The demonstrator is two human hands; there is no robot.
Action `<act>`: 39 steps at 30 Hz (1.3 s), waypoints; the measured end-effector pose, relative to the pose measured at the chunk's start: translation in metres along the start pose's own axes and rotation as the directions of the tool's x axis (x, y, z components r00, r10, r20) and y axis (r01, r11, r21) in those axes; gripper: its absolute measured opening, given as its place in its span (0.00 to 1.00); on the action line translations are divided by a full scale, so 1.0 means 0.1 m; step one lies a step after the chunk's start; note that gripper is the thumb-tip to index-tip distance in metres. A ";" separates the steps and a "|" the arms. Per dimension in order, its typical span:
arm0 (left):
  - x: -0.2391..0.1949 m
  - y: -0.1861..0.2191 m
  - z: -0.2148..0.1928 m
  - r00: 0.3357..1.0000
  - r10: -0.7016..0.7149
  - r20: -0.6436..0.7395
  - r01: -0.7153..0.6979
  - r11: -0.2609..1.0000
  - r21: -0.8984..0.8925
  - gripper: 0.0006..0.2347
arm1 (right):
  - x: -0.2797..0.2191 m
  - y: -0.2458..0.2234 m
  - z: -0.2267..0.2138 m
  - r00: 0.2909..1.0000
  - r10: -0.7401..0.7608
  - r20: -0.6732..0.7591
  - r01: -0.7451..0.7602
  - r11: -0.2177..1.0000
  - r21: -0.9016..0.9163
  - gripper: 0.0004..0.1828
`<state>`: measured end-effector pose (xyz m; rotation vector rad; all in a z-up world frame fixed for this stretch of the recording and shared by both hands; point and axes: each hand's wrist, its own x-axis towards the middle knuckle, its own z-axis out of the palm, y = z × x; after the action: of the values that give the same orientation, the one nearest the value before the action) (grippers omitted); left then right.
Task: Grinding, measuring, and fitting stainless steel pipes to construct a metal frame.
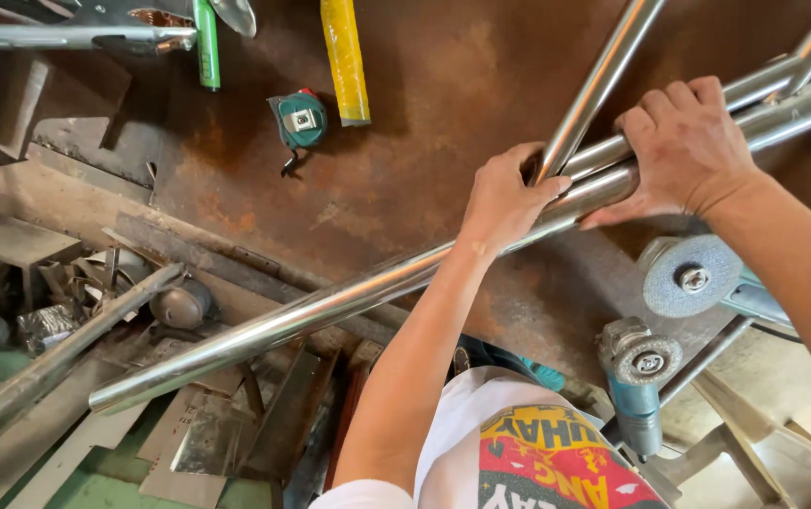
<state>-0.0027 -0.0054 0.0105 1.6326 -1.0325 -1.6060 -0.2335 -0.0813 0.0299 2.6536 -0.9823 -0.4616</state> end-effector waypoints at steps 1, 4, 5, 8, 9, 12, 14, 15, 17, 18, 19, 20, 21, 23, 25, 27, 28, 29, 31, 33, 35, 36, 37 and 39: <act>-0.01 0.04 -0.03 1.000 -0.002 -0.001 0.002 1.000 -0.003 0.22 | 0.02 0.00 -0.01 1.000 -0.004 0.002 0.004 1.000 0.000 0.64; 0.00 0.11 -0.12 0.998 -0.039 0.052 0.042 0.997 -0.057 0.21 | 0.04 0.03 -0.02 0.999 0.000 0.040 0.000 1.000 0.013 0.66; 0.02 0.08 -0.15 0.998 -0.013 0.067 0.020 0.994 -0.107 0.20 | 0.05 0.04 0.02 0.997 0.021 0.080 -0.029 0.995 0.097 0.64; -0.07 0.20 -0.15 0.998 -0.060 -0.033 0.051 0.975 -0.215 0.18 | -0.02 0.08 0.01 0.989 0.045 0.143 -0.073 0.978 0.196 0.62; -0.10 0.27 -0.17 0.976 -0.150 -0.157 0.103 0.956 -0.275 0.18 | 0.00 0.09 0.02 0.987 0.036 0.154 -0.071 0.971 0.228 0.60; -0.01 -0.25 -0.07 0.944 -0.068 -0.323 0.004 0.980 -0.197 0.11 | 0.00 0.11 0.10 0.961 0.133 -0.243 -0.052 0.948 0.313 0.50; -0.05 -0.25 -0.05 0.938 -0.036 -0.346 -0.025 0.985 -0.171 0.11 | 0.04 0.22 -0.23 0.945 0.129 -0.300 -0.015 0.935 0.355 0.46; -0.10 -0.24 -0.04 0.926 -0.012 -0.377 -0.048 0.988 -0.150 0.10 | 0.03 0.27 -0.41 0.927 0.116 -0.357 0.037 0.918 0.395 0.43; -0.29 0.10 -0.05 0.914 0.119 -0.387 -0.135 0.991 -0.015 0.09 | -0.16 0.28 -0.56 0.913 0.177 -0.368 0.039 0.859 0.511 0.36; -0.32 0.34 -0.05 0.878 0.258 -0.402 -0.232 0.966 0.114 0.08 | -0.21 0.37 -0.66 0.892 0.222 -0.393 0.070 0.792 0.606 0.30; -0.31 0.46 0.03 0.874 0.282 -0.395 -0.261 0.959 0.108 0.08 | -0.27 0.39 -0.88 0.886 0.227 -0.404 0.060 0.808 0.586 0.30; -0.34 0.55 0.08 0.786 0.523 -0.330 -0.471 0.852 0.229 0.14 | -0.34 0.34 -1.09 0.844 0.312 -0.437 0.121 0.682 0.722 0.20; -0.39 0.64 0.14 0.644 0.727 -0.238 -0.651 0.684 0.328 0.21 | -0.42 0.28 -1.30 0.798 0.399 -0.451 0.199 0.532 0.823 0.16; -0.55 1.06 0.30 0.537 0.839 -0.090 -0.786 0.535 0.310 0.29 | -0.67 0.15 -1.54 0.780 0.486 -0.393 0.214 0.383 0.899 0.16; -0.80 1.36 0.52 0.393 0.918 0.058 -0.895 0.368 0.253 0.38 | -0.98 0.04 -1.75 0.759 0.564 -0.325 0.234 0.230 0.945 0.15; -1.13 1.54 0.74 0.413 0.880 0.235 -0.909 0.416 0.039 0.42 | -1.31 -0.11 -1.91 0.747 0.598 -0.292 0.274 0.123 0.954 0.13; -1.29 1.60 0.85 0.390 0.885 0.255 -0.918 0.395 0.033 0.42 | -1.51 -0.16 -1.97 0.727 0.617 -0.302 0.278 0.139 0.951 0.13; -1.46 1.64 0.96 0.524 0.743 0.417 -0.839 0.534 0.104 0.42 | -1.71 -0.21 -2.02 0.721 0.636 -0.274 0.266 0.111 0.958 0.13; -1.77 1.52 1.16 0.624 0.550 0.556 -0.747 0.629 0.216 0.42 | -2.14 -0.41 -2.03 0.705 0.663 -0.252 0.267 0.082 0.960 0.13; -2.00 1.27 1.38 0.537 0.672 0.510 -0.836 0.506 0.213 0.46 | -2.62 -0.60 -1.95 0.659 0.721 -0.216 0.105 0.196 0.975 0.28; -2.18 0.97 1.50 0.580 0.669 0.464 -0.813 0.503 0.292 0.41 | -3.14 -0.86 -1.75 0.634 0.760 -0.145 0.039 0.157 0.987 0.34; -2.26 0.82 1.55 0.629 0.669 0.396 -0.776 0.518 0.359 0.37 | -3.38 -0.97 -1.64 0.621 0.781 -0.065 -0.038 0.113 0.993 0.42; -2.39 0.75 1.61 0.624 0.673 0.398 -0.780 0.506 0.367 0.37 | -3.55 -1.15 -1.42 0.616 0.784 -0.077 -0.025 0.116 0.993 0.42; -2.64 0.60 1.73 0.680 0.637 0.363 -0.728 0.526 0.440 0.29 | -3.85 -1.54 -0.96 0.628 0.589 0.509 -0.642 0.021 0.767 0.40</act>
<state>-0.1695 0.2072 0.1845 1.1308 -2.0769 -0.9115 -0.3843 0.3013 0.1392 2.3827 -2.9910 0.4515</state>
